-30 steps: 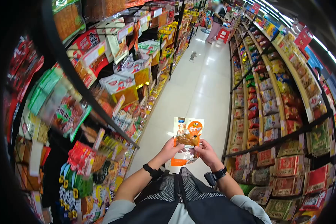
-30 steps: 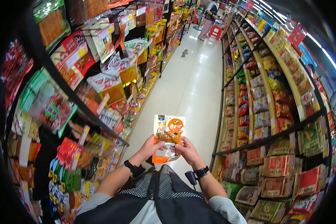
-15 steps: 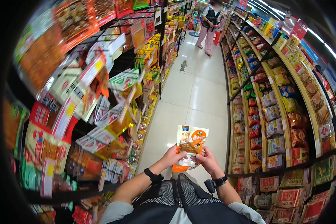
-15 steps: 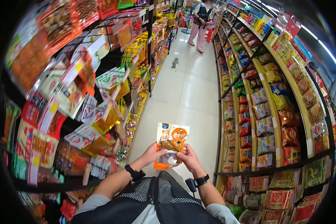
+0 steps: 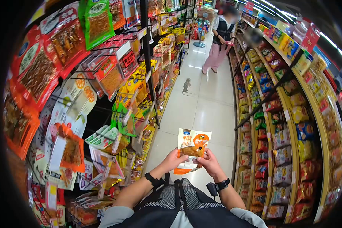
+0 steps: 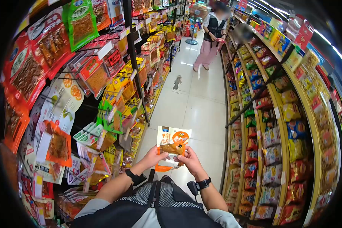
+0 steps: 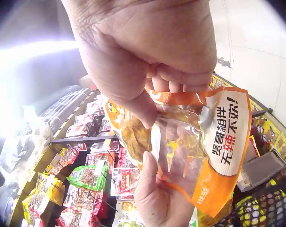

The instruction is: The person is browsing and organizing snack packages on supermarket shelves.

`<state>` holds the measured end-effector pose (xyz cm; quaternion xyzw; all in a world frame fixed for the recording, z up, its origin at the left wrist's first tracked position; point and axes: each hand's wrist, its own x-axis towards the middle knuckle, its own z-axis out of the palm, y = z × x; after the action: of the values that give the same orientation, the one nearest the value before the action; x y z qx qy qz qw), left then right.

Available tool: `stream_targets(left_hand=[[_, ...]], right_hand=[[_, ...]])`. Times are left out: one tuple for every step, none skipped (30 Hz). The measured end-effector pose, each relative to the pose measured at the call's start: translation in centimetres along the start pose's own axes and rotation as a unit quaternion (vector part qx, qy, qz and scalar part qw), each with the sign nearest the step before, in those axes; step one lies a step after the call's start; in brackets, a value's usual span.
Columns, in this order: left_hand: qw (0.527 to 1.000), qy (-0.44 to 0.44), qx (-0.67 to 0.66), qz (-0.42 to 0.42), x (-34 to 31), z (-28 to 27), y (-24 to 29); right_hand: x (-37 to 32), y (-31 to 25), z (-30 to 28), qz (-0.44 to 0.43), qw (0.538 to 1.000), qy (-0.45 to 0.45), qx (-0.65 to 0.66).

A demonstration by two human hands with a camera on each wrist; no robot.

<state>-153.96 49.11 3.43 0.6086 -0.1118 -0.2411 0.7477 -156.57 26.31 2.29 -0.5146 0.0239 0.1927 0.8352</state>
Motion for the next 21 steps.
stream_targets(left_hand=[[1.000,0.003,-0.001,0.002,2.1,-0.9,-0.2],[1.000,0.007,-0.001,0.003,4.1,-1.7,-0.7],[1.000,0.010,0.000,0.002,6.1,-2.4,-0.8],[1.000,0.015,-0.001,-0.003,8.1,-3.2,-0.9],[1.000,0.019,-0.002,-0.007,10.3,-3.9,-0.9],[1.000,0.023,-0.003,-0.008,12.7,-4.7,-0.8],[1.000,0.025,-0.010,0.000,15.6,-5.7,-0.7],[0.999,0.028,-0.020,0.008,18.3,-6.7,-0.6],[0.999,0.032,-0.029,0.015,20.9,-7.6,-0.3],[0.999,0.034,-0.031,0.025,25.6,-8.7,0.5],[0.999,0.030,-0.032,0.032,29.4,-10.3,1.5],[0.998,0.029,-0.028,0.042,31.5,-10.6,2.4],[0.998,0.032,-0.032,0.046,34.3,-11.7,3.3],[0.998,0.035,-0.035,0.049,36.9,-12.7,4.2],[0.997,0.038,-0.036,0.052,39.5,-13.8,4.9],[0.996,0.046,-0.038,0.062,42.0,-14.9,5.5],[0.995,0.053,-0.041,0.068,44.4,-15.8,5.8],[0.995,0.059,-0.044,0.070,46.2,-16.5,6.5],[0.996,0.056,-0.042,0.055,47.9,-17.3,7.1],[0.997,0.053,-0.038,0.041,49.6,-18.1,7.9],[0.998,0.049,-0.032,0.031,51.3,-19.1,8.8]], right_hand=[[1.9,-0.9,-0.5,0.006,1.000,0.001,-0.001],[3.7,-1.7,-1.3,0.014,1.000,-0.001,-0.005],[5.7,-2.5,-2.2,0.017,1.000,-0.002,-0.011],[7.8,-3.3,-3.0,0.019,1.000,-0.003,-0.017],[9.9,-4.1,-4.0,0.020,1.000,-0.003,-0.022],[12.1,-4.9,-4.8,0.019,0.999,0.000,-0.026],[14.7,-5.8,-5.8,0.017,0.999,0.002,-0.031],[17.3,-6.8,-6.7,0.017,0.999,0.005,-0.037],[19.8,-7.8,-7.7,0.016,0.999,0.009,-0.042],[24.0,-10.1,-9.6,0.017,0.999,0.009,-0.051],[27.7,-11.8,-10.3,0.015,0.998,0.015,-0.058],[29.5,-13.1,-10.9,0.013,0.998,0.012,-0.061],[32.3,-14.7,-11.5,0.014,0.998,0.011,-0.066],[34.9,-16.4,-12.0,0.015,0.997,0.010,-0.070],[37.3,-17.8,-12.3,0.014,0.997,0.010,-0.074],[39.7,-19.1,-12.6,0.013,0.997,0.011,-0.076],[41.9,-20.2,-13.0,0.014,0.997,0.014,-0.076],[43.8,-21.0,-13.7,0.015,0.996,0.013,-0.082],[45.9,-21.7,-14.4,0.018,0.996,0.013,-0.085],[47.8,-22.3,-14.9,0.019,0.996,0.012,-0.087],[49.6,-22.9,-15.2,0.023,0.997,0.015,-0.078]])
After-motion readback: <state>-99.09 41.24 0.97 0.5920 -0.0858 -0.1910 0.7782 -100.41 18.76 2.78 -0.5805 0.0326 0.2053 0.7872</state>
